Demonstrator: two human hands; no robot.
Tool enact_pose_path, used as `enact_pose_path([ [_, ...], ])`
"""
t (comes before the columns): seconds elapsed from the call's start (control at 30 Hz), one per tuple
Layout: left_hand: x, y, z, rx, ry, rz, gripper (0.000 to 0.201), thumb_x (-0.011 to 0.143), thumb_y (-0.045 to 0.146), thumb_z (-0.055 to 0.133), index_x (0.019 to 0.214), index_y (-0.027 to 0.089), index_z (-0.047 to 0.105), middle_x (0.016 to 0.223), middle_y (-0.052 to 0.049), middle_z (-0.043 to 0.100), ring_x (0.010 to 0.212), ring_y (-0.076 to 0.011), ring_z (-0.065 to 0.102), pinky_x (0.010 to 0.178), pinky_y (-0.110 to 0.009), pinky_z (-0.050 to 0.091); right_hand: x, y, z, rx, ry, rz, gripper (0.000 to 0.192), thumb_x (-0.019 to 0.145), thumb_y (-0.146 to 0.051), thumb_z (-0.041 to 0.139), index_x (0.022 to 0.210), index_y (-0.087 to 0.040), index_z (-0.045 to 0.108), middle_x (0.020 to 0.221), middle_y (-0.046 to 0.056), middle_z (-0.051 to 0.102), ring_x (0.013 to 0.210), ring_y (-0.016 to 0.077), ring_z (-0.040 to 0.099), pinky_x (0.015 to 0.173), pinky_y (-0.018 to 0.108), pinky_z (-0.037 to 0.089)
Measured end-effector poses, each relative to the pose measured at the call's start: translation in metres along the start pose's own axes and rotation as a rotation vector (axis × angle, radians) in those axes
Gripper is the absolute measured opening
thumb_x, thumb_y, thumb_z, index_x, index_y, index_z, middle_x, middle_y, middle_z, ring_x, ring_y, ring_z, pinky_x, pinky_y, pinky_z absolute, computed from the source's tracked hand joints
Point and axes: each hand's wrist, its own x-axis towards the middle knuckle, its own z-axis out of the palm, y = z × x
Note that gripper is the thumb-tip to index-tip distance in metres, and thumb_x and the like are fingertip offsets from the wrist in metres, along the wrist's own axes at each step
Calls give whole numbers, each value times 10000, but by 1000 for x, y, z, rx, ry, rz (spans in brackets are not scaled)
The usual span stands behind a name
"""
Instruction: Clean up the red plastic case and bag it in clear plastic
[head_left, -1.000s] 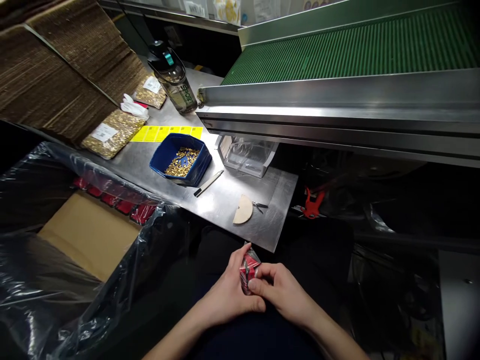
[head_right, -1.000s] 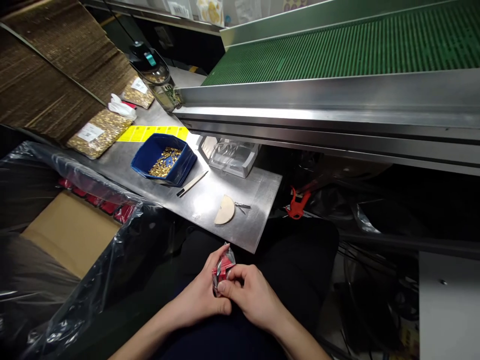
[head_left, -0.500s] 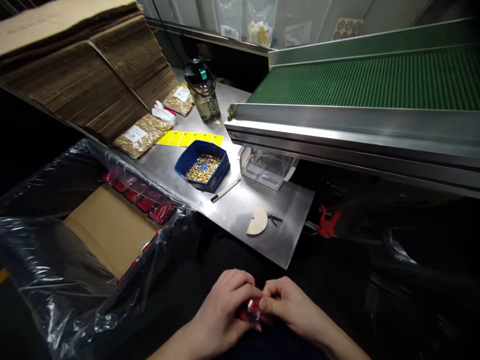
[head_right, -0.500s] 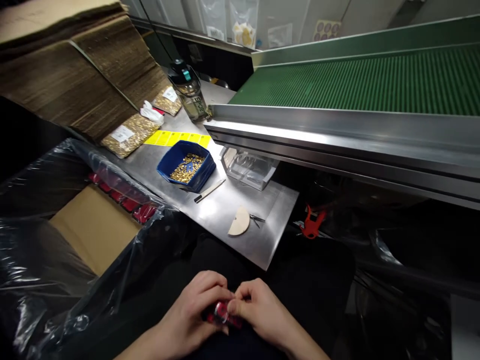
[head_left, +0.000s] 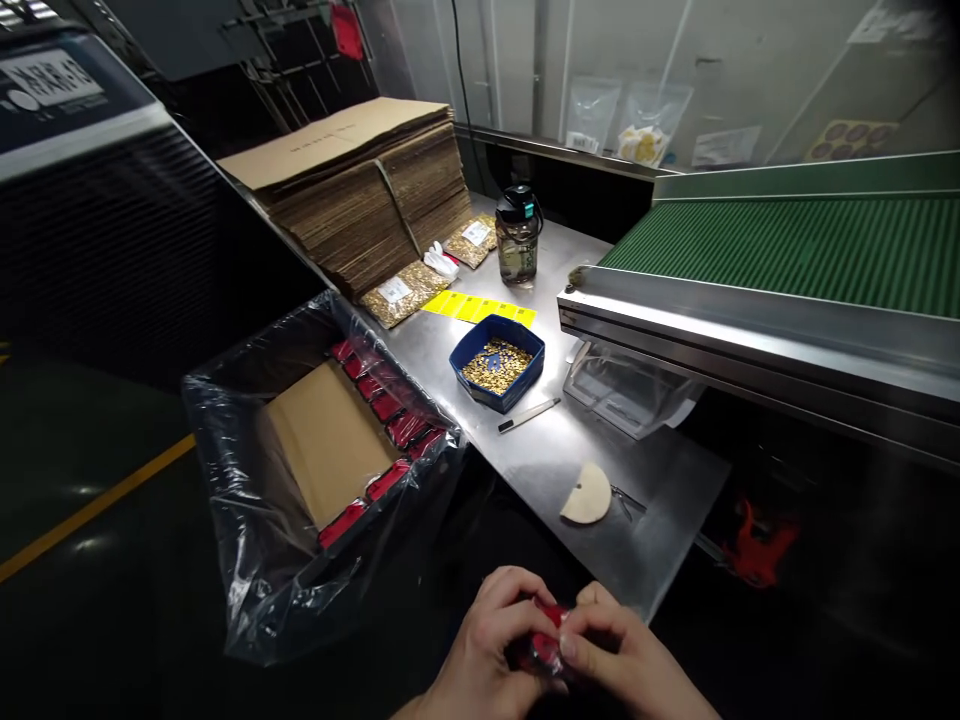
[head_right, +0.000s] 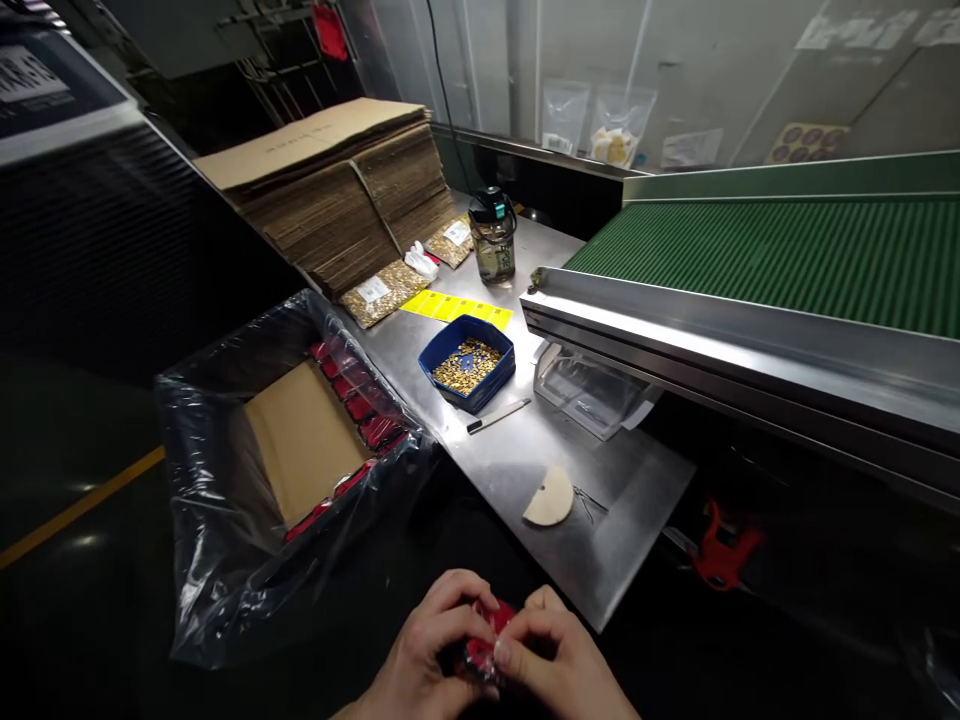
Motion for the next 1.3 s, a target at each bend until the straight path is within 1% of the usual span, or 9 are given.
enact_pose_path([
  [0.2, 3, 12, -18, -102, 68, -56, 240, 717, 145, 881, 880, 236, 730, 1083, -61, 662, 1032, -247, 638, 928, -363, 505, 9, -20, 6, -60, 8, -112, 457, 893, -687, 624, 946, -274, 814, 974, 35, 507, 950, 232, 568, 873, 327, 461],
  [0.3, 2, 25, -50, -252, 107, -158, 268, 720, 367, 918, 829, 222, 721, 1067, -62, 643, 976, -248, 649, 843, -333, 530, 5, -24, 0, -52, 69, -167, 421, 965, -644, 541, 1050, -290, 753, 1028, 41, 597, 976, 226, 605, 890, 307, 463],
  [0.37, -2, 35, -93, -288, 157, -136, 346, 749, 520, 872, 850, 224, 723, 1076, -66, 626, 975, -256, 652, 837, -336, 546, 0, -23, -9, -79, 93, -164, 398, 984, -624, 524, 1013, -289, 735, 990, 30, 616, 923, 207, 609, 839, 278, 473],
  [0.5, 2, 37, -217, 85, 555, -46, 280, 857, 506, 749, 944, 250, 676, 1227, -65, 602, 1220, -309, 572, 1027, -393, 502, -13, -17, -25, -113, 115, -96, 421, 984, -637, 508, 980, -280, 730, 950, 29, 627, 796, 182, 585, 649, 235, 465],
  [0.6, 25, 8, -294, 504, 393, -399, 382, 839, 560, 683, 1058, 247, 663, 1298, -60, 638, 1241, -312, 566, 1073, -401, 454, -15, -13, -27, -142, 123, -72, 436, 982, -644, 505, 970, -276, 740, 934, 28, 643, 765, 178, 579, 620, 230, 460],
  [0.67, 48, -23, -320, 550, 244, -564, 363, 714, 484, 813, 883, 193, 678, 996, -62, 710, 1011, -306, 651, 955, -408, 515, -12, -13, -23, -168, 117, -67, 436, 983, -639, 504, 966, -276, 745, 931, 27, 657, 780, 184, 592, 645, 234, 473],
  [0.73, 71, -57, -327, 568, 98, -738, 326, 753, 434, 829, 789, 159, 658, 806, -33, 678, 820, -249, 660, 824, -400, 555, -8, -12, -18, -189, 104, -86, 437, 982, -637, 505, 953, -276, 749, 915, 23, 669, 805, 191, 610, 703, 243, 491],
  [0.97, 105, -138, -309, 430, -240, -958, 223, 980, 348, 672, 1050, 136, 666, 966, -29, 686, 807, -167, 668, 731, -327, 592, -2, -10, -6, -197, 90, -99, 463, 916, -675, 562, 888, -251, 745, 866, 30, 687, 840, 223, 639, 796, 288, 508],
  [1.3, 113, -165, -300, 400, -87, -930, 245, 985, 360, 670, 1077, 133, 669, 983, -37, 700, 810, -171, 685, 725, -331, 608, 12, 12, 6, -174, 48, -26, 507, 920, -694, 533, 910, -232, 743, 862, 41, 670, 842, 238, 618, 808, 330, 481],
])
